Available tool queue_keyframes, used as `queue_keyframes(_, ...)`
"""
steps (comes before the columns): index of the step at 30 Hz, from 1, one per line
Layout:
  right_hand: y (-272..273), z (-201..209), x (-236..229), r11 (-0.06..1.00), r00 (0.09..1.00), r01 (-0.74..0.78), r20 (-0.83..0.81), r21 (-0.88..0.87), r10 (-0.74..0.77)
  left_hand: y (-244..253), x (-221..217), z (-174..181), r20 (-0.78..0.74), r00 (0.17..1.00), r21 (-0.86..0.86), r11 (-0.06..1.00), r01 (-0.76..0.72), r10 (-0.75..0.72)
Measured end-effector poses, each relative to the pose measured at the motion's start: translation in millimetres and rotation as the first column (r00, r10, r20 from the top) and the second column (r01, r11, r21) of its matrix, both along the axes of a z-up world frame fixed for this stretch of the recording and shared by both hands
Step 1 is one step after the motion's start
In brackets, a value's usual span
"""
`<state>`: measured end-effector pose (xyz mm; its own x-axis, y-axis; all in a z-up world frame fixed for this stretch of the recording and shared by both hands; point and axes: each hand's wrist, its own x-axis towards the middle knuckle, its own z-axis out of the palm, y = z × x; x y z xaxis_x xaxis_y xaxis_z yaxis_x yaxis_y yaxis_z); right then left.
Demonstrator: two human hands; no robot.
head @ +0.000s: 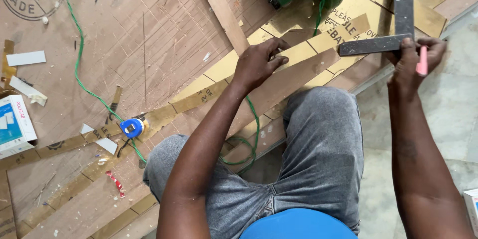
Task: The person measures and marks a wooden plank using a tape measure, pencil, and set square. They then use a circular saw to cut the plank along the marked line. The person repeats the measuring and marking process on another piece of wood.
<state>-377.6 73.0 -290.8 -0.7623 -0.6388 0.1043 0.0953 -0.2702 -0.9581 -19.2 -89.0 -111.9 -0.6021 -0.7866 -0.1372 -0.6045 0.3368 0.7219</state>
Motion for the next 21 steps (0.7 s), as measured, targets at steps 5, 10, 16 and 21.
queue_keyframes(5,-11,-3,-3,0.874,0.893,0.258,-0.447,0.412,-0.053,0,0,-11,0.047,0.999,-0.015,1.000,-0.020,0.021)
queue_keyframes(10,-14,1,-5,0.788,0.612,0.424,-0.783,0.446,0.113,-2,5,-27,0.061,0.996,0.073,0.996,0.055,-0.060)
queue_keyframes(16,-11,86,65,0.973,0.310,0.083,-0.934,0.214,0.179,-16,23,-47,0.205,0.969,0.105,0.987,0.118,-0.138)
queue_keyframes(21,-55,165,126,0.830,-0.228,-0.296,-0.879,0.473,0.419,-33,23,-51,0.057,0.966,0.070,0.966,0.247,-0.251)
